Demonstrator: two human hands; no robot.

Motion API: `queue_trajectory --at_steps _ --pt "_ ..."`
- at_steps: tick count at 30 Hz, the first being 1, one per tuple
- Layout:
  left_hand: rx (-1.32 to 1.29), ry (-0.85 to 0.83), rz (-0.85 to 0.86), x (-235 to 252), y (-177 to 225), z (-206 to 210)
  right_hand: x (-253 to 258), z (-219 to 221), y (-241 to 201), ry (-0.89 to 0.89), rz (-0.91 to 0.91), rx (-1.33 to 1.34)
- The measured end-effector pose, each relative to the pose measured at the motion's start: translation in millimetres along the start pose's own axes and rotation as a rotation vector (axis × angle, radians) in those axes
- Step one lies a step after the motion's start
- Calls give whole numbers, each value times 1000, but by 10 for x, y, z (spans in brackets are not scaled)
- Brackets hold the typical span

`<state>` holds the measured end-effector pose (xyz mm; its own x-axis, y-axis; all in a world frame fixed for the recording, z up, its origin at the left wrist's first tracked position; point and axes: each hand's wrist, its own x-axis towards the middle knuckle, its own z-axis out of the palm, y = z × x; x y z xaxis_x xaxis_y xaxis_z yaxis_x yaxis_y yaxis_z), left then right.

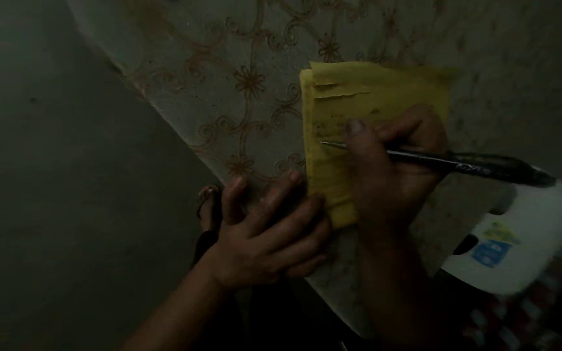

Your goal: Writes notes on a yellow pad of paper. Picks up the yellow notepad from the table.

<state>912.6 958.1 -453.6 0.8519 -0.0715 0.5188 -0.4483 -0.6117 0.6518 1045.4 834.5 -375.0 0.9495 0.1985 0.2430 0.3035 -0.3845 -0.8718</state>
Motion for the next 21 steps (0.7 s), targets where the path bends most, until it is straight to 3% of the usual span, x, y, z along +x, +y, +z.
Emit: queue_trajectory --at_steps 21 --pt "2 23 19 22 -5 11 -5 -8 -2 -33 1 1"
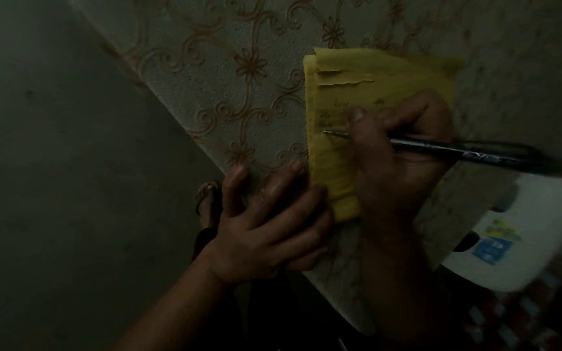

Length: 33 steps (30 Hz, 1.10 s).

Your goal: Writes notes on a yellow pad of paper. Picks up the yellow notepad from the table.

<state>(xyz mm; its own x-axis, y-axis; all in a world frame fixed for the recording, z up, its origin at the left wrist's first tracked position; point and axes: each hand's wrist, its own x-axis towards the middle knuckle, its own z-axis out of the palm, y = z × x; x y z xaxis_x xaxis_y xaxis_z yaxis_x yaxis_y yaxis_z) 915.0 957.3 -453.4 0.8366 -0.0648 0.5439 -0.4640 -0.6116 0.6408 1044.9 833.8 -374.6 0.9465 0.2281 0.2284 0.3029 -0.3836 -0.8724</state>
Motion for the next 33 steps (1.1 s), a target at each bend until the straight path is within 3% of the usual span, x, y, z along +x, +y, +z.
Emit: queue_trajectory --at_steps 33 --pt "16 1 1 -8 -3 11 -8 -18 -6 11 6 -20"
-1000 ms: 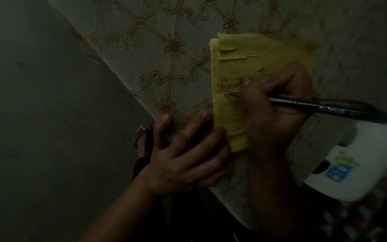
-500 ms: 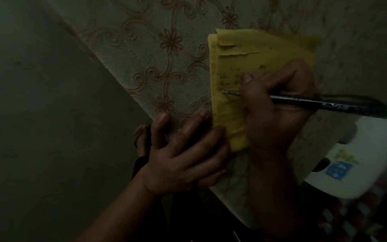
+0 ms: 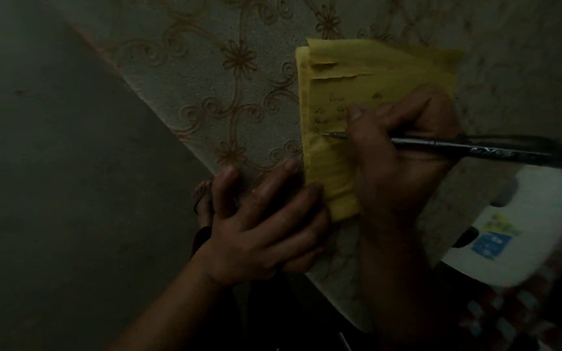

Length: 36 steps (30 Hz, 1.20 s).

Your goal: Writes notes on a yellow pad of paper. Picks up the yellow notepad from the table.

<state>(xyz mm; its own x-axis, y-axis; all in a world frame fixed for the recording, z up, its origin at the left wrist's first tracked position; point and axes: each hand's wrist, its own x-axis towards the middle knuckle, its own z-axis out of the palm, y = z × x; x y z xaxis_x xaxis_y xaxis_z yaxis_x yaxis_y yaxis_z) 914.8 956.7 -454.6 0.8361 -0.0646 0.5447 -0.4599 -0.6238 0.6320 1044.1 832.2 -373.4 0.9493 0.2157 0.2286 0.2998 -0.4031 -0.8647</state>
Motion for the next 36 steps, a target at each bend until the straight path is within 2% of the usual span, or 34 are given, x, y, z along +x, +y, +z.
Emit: queue_trajectory --at_steps 36 --pt "19 -10 -9 -22 -2 -2 8 -11 28 29 -52 -11"
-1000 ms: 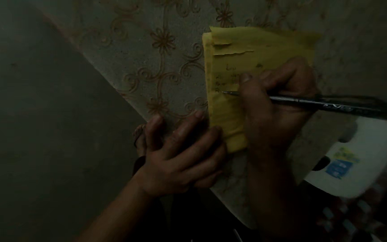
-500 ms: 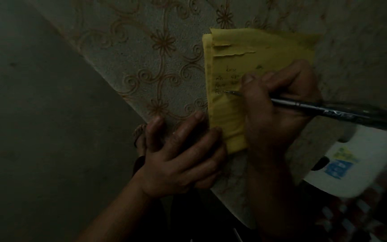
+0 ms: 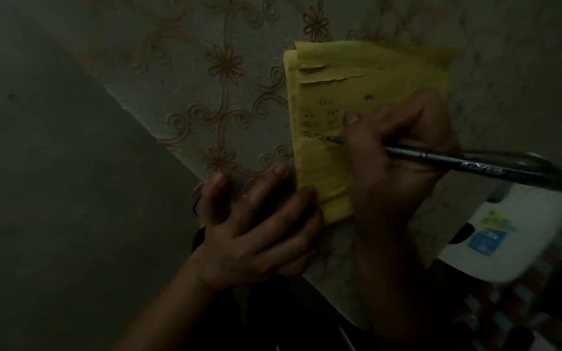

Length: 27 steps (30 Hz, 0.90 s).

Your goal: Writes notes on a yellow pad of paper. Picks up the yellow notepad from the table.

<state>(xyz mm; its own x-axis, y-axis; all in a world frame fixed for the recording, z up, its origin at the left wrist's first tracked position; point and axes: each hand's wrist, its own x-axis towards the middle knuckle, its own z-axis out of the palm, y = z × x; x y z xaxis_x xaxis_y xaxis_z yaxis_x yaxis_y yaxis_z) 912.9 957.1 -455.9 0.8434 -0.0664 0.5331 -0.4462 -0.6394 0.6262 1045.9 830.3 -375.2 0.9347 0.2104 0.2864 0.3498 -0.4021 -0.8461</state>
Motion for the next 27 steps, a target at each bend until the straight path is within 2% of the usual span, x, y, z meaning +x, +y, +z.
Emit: queue_trajectory --at_steps 11,13,15,17,21,27 --pt "-2 -3 -2 -12 -3 -7 -6 0 -22 25 21 -60" --pt "6 -14 6 0 -14 -17 14 -86 -44 20 152 34" --pt "12 -11 14 -1 -21 -17 68 -265 -47 45 359 300" --pt "12 -6 12 1 -24 -14 114 -445 -56 113 439 441" --pt "-13 1 6 -3 -31 -17 91 -548 -101 140 318 343" --pt "-10 0 20 14 -28 -35 -3 -174 -87 38 140 105"
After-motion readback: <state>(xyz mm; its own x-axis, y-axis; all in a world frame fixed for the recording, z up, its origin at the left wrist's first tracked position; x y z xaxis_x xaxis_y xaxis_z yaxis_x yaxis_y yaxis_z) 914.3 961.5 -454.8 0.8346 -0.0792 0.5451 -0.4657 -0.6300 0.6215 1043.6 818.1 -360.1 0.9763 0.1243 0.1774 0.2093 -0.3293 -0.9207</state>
